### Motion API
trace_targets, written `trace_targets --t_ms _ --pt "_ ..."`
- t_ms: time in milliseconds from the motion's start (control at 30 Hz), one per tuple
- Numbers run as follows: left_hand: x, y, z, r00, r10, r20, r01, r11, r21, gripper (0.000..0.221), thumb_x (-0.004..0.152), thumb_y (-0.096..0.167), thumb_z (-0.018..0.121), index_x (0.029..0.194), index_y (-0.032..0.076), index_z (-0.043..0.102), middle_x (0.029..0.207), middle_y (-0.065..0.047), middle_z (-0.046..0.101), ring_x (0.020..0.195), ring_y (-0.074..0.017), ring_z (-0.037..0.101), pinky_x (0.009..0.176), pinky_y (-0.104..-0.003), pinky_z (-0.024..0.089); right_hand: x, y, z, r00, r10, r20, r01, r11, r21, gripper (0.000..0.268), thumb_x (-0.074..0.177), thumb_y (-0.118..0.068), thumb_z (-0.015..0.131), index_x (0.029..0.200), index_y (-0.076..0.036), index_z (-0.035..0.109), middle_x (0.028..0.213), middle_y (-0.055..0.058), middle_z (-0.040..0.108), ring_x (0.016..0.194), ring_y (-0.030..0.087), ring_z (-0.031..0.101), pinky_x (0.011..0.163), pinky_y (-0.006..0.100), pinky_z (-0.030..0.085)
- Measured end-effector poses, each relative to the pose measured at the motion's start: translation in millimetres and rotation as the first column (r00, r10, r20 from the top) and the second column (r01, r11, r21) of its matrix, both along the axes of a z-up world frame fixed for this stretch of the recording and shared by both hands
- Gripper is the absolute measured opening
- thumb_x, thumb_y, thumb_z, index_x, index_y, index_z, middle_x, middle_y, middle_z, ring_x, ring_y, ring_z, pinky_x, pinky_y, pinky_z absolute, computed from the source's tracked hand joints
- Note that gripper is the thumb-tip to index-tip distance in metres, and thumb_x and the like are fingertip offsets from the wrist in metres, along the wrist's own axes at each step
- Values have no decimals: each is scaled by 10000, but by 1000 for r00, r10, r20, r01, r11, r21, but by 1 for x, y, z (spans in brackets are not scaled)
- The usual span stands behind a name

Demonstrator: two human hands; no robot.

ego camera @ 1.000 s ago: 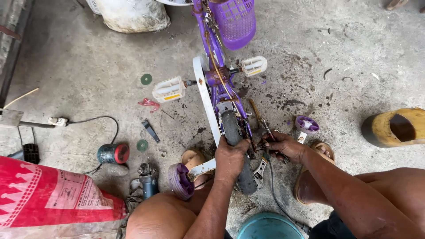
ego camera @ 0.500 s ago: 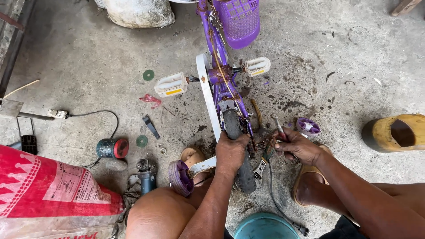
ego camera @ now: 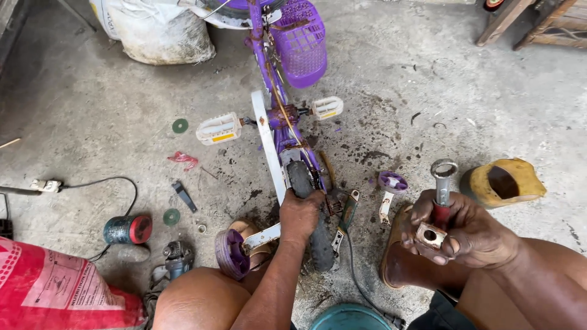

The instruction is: Removing the rear wheel from a small purple bicycle using a wrench and pliers.

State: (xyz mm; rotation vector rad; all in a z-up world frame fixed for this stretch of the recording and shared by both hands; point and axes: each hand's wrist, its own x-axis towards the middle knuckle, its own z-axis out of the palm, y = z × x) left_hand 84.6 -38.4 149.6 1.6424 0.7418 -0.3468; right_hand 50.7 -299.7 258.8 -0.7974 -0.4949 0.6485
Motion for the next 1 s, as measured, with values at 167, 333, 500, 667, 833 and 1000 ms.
trace_targets --t_ms 167,333,500,667,833,1000 --pt "-9 2 -1 997 -56 59 55 998 17 663 748 408 825 1216 -21 636 1169 -300 705 1231 -457 659 1022 -547 526 -8 15 -59 945 -328 -23 327 945 -14 325 894 -95 731 1162 75 657 672 183 621 411 202 596 333 280 487" --pt "-12 6 -11 998 -32 49 33 999 -14 592 798 342 829 1239 6 621 1169 -270 696 1198 -434 673 1010 -535 544 18 13 -88 846 -524 -101 480 830 -286 378 901 -125 608 1251 17 620 752 137 591 438 160 577 279 227 441" --pt "-10 8 -1 998 -30 52 31 999 -9 600 805 308 813 1264 -14 600 1188 -279 688 1226 -446 660 1016 -552 538 30 26 -113 746 -653 -132 446 637 -629 263 900 -109 561 1146 -29 605 763 71 506 474 173 560 293 215 385" --pt "-13 4 10 996 -71 54 72 997 -24 565 854 290 798 1288 2 578 1212 -272 688 1224 -446 667 1029 -560 555 39 27 -203 931 -343 123 258 383 -887 144 918 -5 589 978 68 696 680 165 586 422 174 497 345 283 340" --pt "-14 0 14 994 -96 48 95 995 35 639 788 349 814 1255 -30 599 1229 -306 684 1275 -469 630 1081 -557 509 34 60 -182 923 -289 253 327 249 -912 170 912 -87 678 1009 31 754 760 228 681 633 316 648 564 404 449" --pt "-15 -1 25 996 -75 40 74 997 33 657 768 339 778 1274 -40 600 1255 -330 682 1297 -492 612 1101 -585 493 39 85 -206 918 -336 210 310 278 -909 301 834 -127 744 1100 6 789 875 249 731 827 377 706 744 478 545"
